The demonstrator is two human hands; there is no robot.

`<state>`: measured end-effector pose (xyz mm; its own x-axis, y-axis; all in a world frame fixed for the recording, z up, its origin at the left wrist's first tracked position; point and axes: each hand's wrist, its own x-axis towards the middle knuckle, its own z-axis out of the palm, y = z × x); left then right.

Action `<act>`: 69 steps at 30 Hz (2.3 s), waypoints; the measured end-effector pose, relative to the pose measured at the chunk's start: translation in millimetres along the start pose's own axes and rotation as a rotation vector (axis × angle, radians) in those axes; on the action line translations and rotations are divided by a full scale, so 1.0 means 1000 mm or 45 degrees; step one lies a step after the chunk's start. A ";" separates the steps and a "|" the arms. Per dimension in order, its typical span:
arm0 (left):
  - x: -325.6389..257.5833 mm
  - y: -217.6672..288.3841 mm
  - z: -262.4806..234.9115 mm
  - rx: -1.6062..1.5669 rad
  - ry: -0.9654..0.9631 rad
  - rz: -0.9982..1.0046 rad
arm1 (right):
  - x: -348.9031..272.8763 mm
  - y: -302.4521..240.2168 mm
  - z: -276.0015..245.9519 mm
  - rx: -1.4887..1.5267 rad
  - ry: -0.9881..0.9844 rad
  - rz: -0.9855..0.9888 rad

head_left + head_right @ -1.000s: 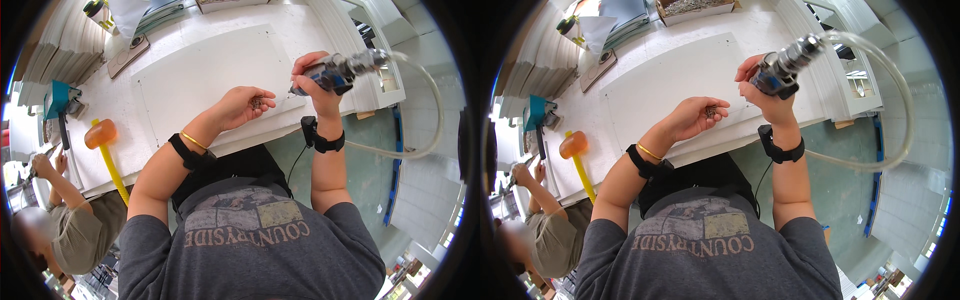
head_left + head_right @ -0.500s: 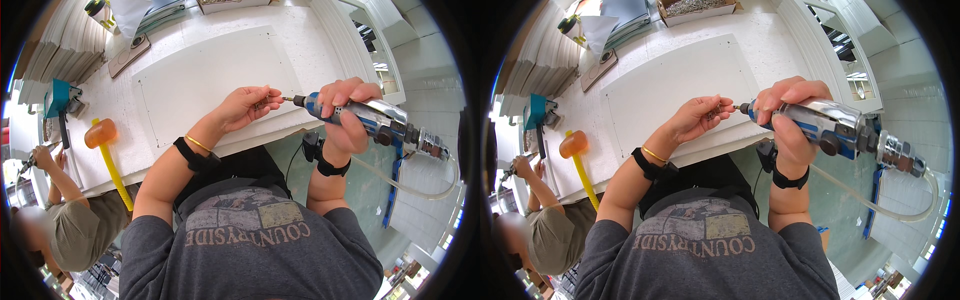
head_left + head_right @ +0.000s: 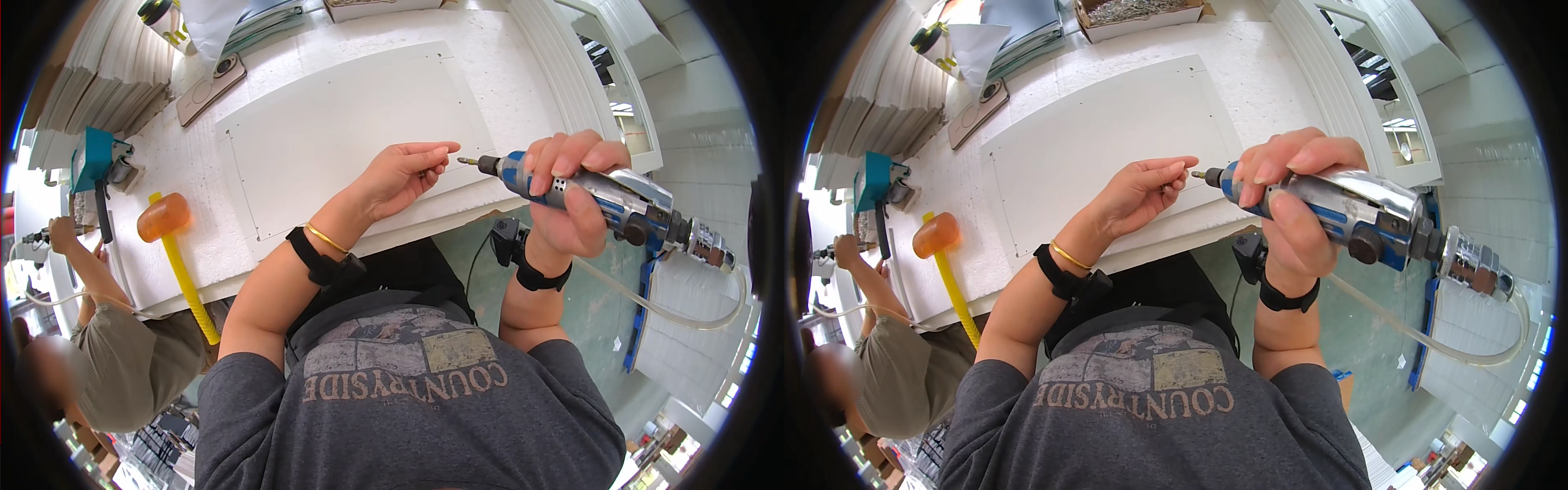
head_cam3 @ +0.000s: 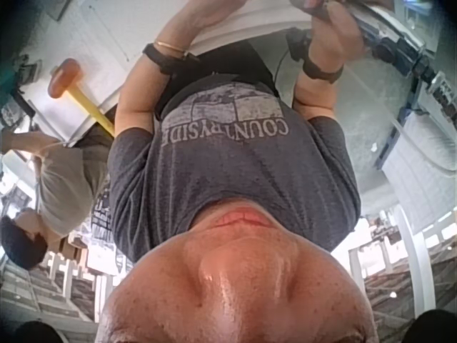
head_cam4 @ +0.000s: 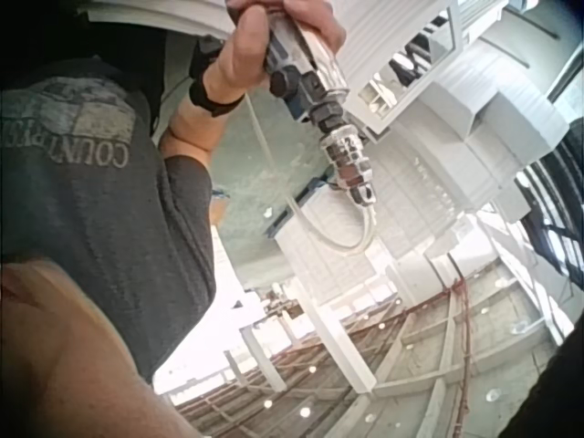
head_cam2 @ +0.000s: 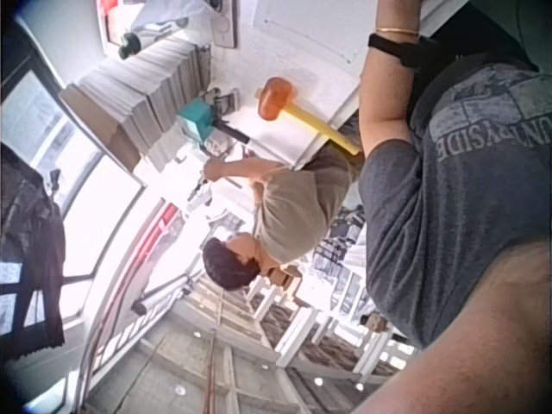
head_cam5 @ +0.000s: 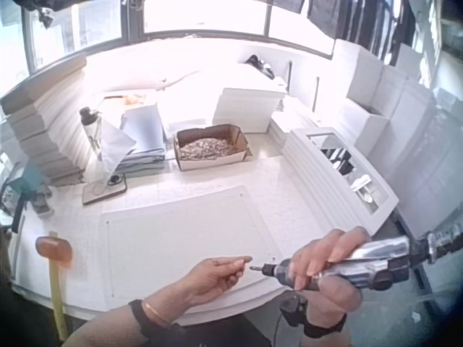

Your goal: Assembling a white furniture frame using a mallet and an electric screwdriver to secure components.

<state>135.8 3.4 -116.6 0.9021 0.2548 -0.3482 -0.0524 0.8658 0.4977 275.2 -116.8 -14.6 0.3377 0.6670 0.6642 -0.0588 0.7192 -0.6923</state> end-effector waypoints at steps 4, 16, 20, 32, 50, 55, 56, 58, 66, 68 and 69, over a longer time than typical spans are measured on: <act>-0.004 0.003 0.009 0.045 0.049 -0.046 | 0.002 0.003 0.002 -0.016 0.036 0.010; -0.001 -0.002 -0.004 0.096 -0.089 -0.114 | 0.001 0.012 0.000 0.098 0.174 0.101; -0.002 -0.001 -0.004 0.187 -0.056 -0.068 | -0.001 0.015 -0.004 0.117 0.242 0.120; -0.003 0.006 0.005 0.674 0.029 0.079 | -0.005 0.020 -0.005 0.088 0.321 0.107; -0.022 0.005 0.000 0.272 0.072 -0.195 | 0.001 0.057 -0.038 -0.351 0.441 0.156; -0.025 0.005 -0.004 0.234 0.120 -0.181 | -0.001 0.064 -0.041 -0.395 0.426 0.189; -0.026 0.006 -0.004 0.233 0.119 -0.181 | -0.001 0.065 -0.040 -0.408 0.420 0.197; -0.027 0.005 -0.003 0.237 0.131 -0.182 | -0.002 0.067 -0.039 -0.409 0.429 0.219; -0.030 0.013 -0.009 0.329 0.054 -0.147 | 0.004 0.074 -0.032 -0.490 0.363 0.279; -0.032 0.016 -0.011 0.347 0.073 -0.131 | 0.004 0.074 -0.032 -0.512 0.349 0.282; -0.033 0.017 -0.011 0.352 0.109 -0.119 | 0.003 0.074 -0.033 -0.538 0.337 0.285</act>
<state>100.5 14.7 -105.0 0.8575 0.2253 -0.4626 0.1582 0.7401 0.6536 302.7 -67.8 -73.1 0.5880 0.6838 0.4319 0.2078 0.3884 -0.8978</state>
